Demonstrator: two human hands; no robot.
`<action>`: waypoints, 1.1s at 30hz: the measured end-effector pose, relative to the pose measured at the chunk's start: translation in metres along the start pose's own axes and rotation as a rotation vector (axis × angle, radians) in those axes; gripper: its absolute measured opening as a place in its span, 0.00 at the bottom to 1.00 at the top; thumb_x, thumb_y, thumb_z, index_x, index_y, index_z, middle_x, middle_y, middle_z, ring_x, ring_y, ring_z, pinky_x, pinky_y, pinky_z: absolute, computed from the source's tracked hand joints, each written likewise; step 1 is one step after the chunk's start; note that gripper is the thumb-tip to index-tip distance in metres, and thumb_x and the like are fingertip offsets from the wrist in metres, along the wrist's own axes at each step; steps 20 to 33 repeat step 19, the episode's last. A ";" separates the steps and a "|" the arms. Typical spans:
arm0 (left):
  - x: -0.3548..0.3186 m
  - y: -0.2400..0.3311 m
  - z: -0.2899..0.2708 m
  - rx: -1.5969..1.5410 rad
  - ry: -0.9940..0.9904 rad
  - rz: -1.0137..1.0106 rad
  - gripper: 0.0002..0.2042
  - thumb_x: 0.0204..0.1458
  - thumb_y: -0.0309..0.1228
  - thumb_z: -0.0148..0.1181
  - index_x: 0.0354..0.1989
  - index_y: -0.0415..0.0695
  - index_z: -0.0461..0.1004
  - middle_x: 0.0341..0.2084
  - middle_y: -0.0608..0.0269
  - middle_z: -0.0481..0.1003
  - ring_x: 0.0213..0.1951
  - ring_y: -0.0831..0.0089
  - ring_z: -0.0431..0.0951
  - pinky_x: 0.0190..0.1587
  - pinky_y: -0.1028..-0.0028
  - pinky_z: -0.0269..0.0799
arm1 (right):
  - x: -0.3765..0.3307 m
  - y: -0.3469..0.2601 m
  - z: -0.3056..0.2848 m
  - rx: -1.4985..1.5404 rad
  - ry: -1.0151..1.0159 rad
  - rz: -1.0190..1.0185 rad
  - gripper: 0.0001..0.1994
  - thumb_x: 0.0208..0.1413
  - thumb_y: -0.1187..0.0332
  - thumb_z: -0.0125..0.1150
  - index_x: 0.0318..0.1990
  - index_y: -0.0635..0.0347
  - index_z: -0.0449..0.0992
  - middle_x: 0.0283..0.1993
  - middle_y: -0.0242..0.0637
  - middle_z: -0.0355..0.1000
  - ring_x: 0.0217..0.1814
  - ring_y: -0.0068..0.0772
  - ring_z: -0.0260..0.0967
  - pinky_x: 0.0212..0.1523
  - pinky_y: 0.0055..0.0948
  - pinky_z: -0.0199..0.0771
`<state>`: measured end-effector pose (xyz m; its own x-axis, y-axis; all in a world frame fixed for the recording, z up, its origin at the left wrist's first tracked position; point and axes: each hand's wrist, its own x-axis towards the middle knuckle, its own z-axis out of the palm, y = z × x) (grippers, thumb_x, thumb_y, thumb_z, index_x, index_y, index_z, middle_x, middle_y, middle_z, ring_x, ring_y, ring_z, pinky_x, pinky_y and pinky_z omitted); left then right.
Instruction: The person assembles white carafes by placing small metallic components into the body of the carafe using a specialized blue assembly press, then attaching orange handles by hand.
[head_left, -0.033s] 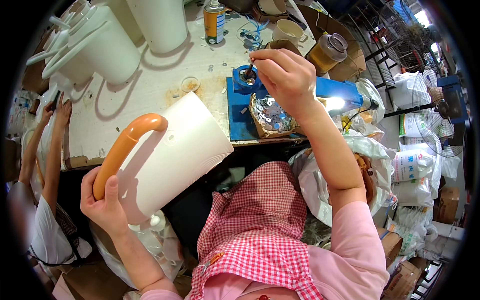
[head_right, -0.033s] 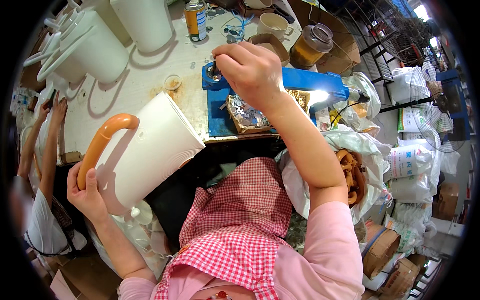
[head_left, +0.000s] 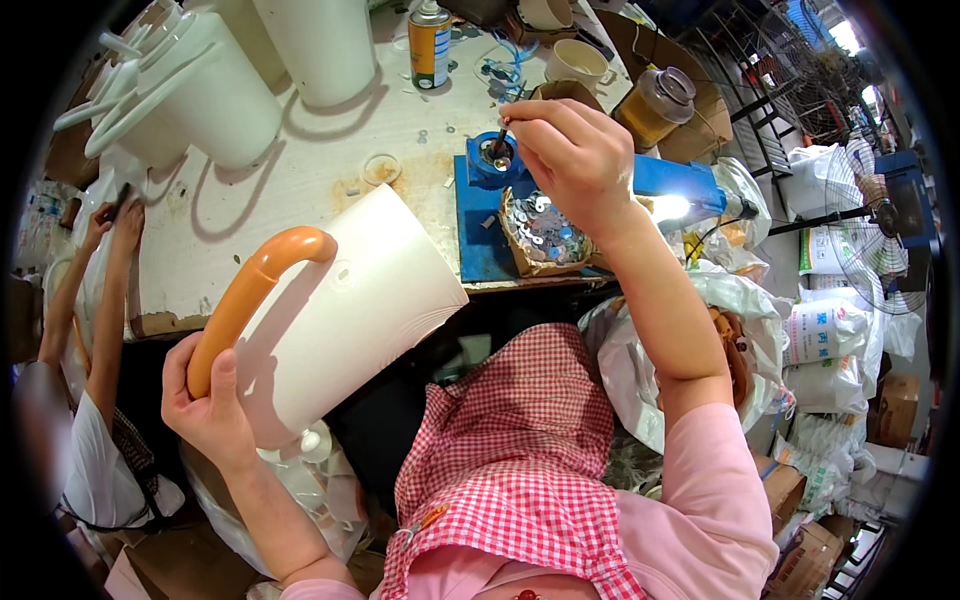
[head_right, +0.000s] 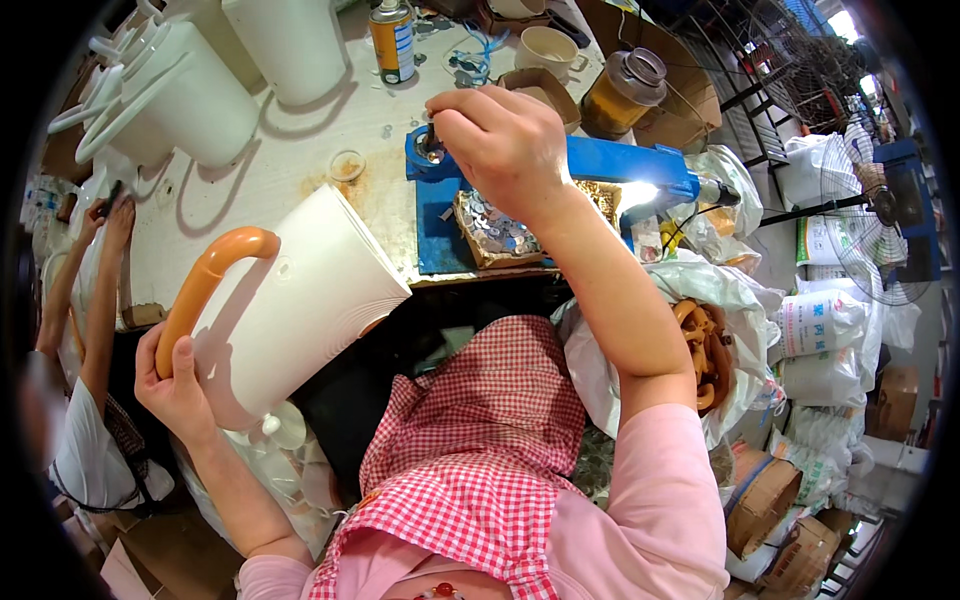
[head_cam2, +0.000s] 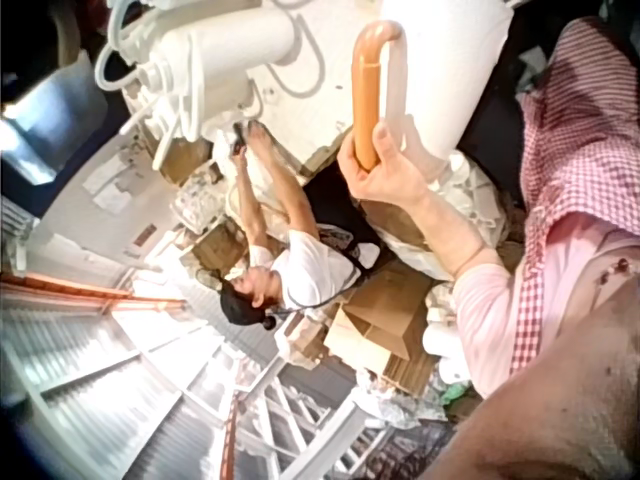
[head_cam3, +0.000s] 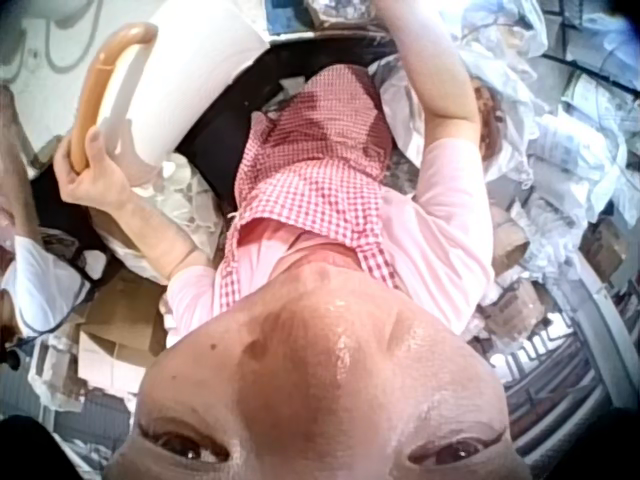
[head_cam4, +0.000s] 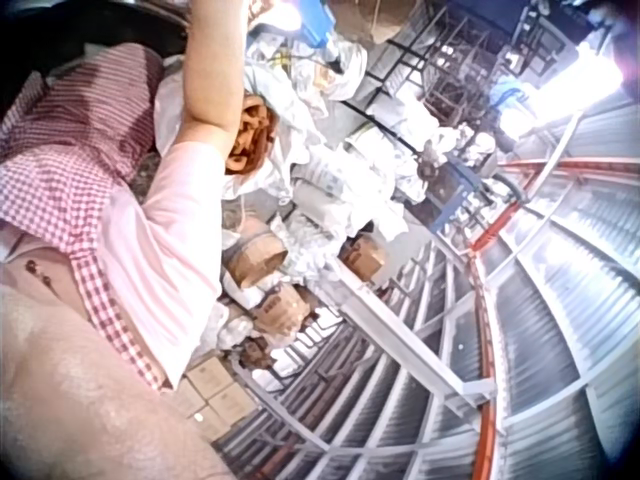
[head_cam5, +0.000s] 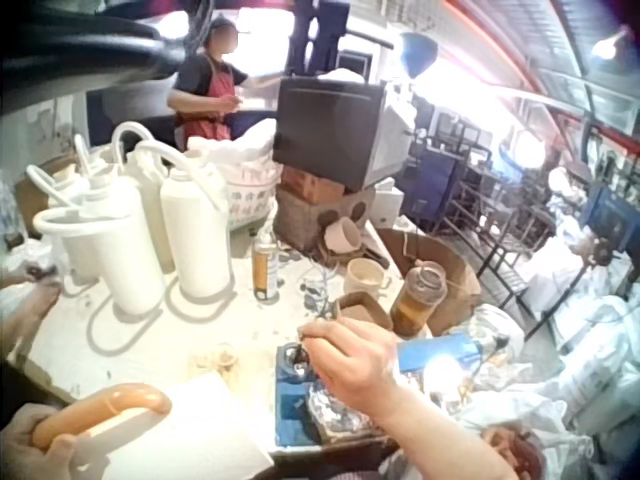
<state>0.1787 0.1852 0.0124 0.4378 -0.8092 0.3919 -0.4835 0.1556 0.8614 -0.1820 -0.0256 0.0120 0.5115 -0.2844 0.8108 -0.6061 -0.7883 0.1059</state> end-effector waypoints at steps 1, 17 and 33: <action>0.002 0.001 -0.001 -0.010 -0.001 0.003 0.16 0.53 0.32 0.72 0.43 0.34 0.76 0.35 0.66 0.77 0.36 0.79 0.73 0.43 0.81 0.68 | 0.000 0.000 0.001 -0.028 0.012 -0.012 0.06 0.43 0.73 0.67 0.29 0.56 0.75 0.38 0.28 0.80 0.33 0.32 0.77 0.30 0.28 0.76; 0.095 0.075 0.113 0.102 0.027 0.402 0.14 0.47 0.27 0.76 0.39 0.37 0.79 0.31 0.66 0.78 0.33 0.80 0.76 0.39 0.81 0.71 | -0.024 -0.064 -0.006 1.476 0.183 1.117 0.19 0.66 0.61 0.60 0.55 0.69 0.74 0.48 0.38 0.79 0.47 0.25 0.76 0.51 0.27 0.76; 0.101 0.075 0.137 0.036 -0.020 0.381 0.15 0.47 0.29 0.77 0.39 0.38 0.79 0.31 0.65 0.78 0.35 0.79 0.76 0.41 0.80 0.72 | -0.029 -0.054 -0.012 1.551 0.202 1.095 0.23 0.65 0.59 0.61 0.59 0.68 0.71 0.52 0.44 0.78 0.52 0.34 0.78 0.56 0.32 0.76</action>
